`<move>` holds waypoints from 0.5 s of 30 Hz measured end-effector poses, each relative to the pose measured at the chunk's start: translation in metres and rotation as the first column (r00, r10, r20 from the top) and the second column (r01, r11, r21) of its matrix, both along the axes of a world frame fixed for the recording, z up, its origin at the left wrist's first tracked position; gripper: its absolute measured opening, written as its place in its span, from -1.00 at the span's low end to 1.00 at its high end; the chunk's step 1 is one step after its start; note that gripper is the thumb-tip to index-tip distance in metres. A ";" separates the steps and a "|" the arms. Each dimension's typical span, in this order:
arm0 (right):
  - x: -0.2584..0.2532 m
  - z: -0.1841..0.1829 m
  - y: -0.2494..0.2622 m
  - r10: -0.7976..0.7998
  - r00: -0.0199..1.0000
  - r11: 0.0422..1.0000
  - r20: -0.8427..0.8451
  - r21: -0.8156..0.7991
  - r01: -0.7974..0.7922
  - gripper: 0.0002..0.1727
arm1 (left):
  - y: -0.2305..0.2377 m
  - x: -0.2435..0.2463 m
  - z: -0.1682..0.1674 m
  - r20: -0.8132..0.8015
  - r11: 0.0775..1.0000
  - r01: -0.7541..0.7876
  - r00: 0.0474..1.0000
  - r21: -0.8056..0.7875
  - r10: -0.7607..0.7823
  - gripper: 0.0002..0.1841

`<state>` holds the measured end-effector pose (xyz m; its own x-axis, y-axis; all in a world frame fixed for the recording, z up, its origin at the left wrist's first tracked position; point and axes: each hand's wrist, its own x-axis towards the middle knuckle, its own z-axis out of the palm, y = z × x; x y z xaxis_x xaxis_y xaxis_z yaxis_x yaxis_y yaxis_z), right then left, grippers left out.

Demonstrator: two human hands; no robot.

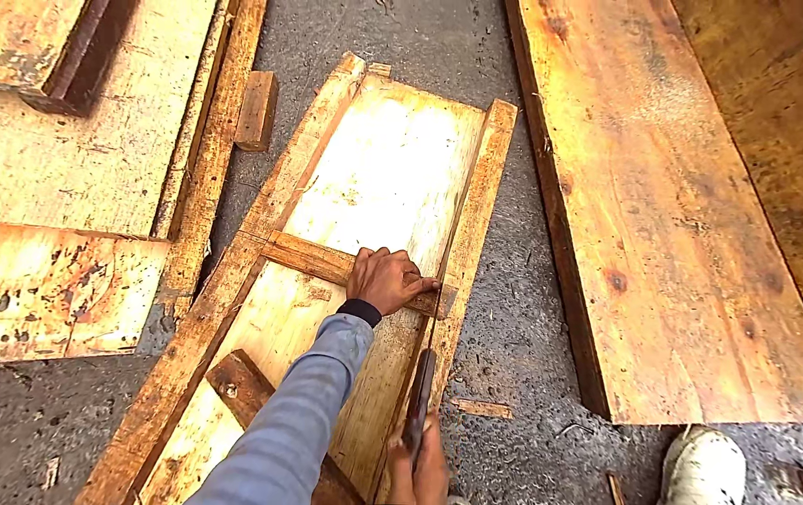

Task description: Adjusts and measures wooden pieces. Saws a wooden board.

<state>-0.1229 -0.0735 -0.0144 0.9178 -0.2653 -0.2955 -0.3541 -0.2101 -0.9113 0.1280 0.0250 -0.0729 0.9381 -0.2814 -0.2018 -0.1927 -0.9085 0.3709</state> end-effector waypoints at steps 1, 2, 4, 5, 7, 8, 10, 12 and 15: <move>-0.011 -0.002 -0.001 0.011 1.000 1.000 -0.001 -0.003 -0.011 -0.80 | 0.000 -0.001 -0.001 -0.001 1.000 -0.001 1.000 0.000 0.001 -0.37; -0.013 -0.004 -0.002 0.017 1.000 1.000 0.005 0.008 -0.017 -0.81 | 0.000 -0.001 -0.001 0.003 1.000 -0.002 1.000 0.000 0.002 -0.36; -0.002 -0.002 -0.001 -0.002 1.000 1.000 0.007 0.030 0.002 -0.84 | 0.000 -0.001 -0.002 0.012 1.000 -0.003 1.000 -0.010 0.003 -0.35; 0.010 -0.001 0.001 -0.024 1.000 0.999 0.011 0.044 0.023 -0.83 | 0.000 -0.001 -0.002 0.019 1.000 -0.006 1.000 -0.011 0.006 -0.35; 0.038 0.004 0.009 -0.076 0.997 0.996 0.012 0.054 0.075 -0.82 | -0.001 0.000 -0.002 0.027 1.000 -0.014 1.000 -0.012 0.014 -0.34; 0.044 0.006 0.012 -0.097 0.995 0.994 0.003 0.043 0.097 -0.82 | -0.002 0.001 -0.002 0.026 1.000 -0.016 1.000 -0.011 0.016 -0.34; 0.041 0.007 0.013 -0.102 0.995 0.995 -0.008 0.014 0.102 -0.82 | -0.002 0.001 -0.001 0.025 1.000 -0.012 1.000 -0.006 0.012 -0.34; 0.023 0.006 0.006 -0.055 0.998 0.998 -0.006 -0.018 0.055 -0.82 | -0.002 0.002 0.001 0.027 1.000 -0.010 1.000 0.003 0.009 -0.35; -0.004 0.000 -0.001 0.006 1.000 1.000 -0.005 -0.010 -0.006 -0.81 | -0.004 0.000 0.000 0.069 1.000 -0.013 0.998 -0.011 0.014 -0.41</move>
<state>-0.1267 -0.0747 -0.0145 0.9178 -0.2631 -0.2972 -0.3572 -0.2209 -0.9075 0.1284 0.0214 -0.0730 0.9534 -0.2703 -0.1338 -0.2058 -0.9074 0.3664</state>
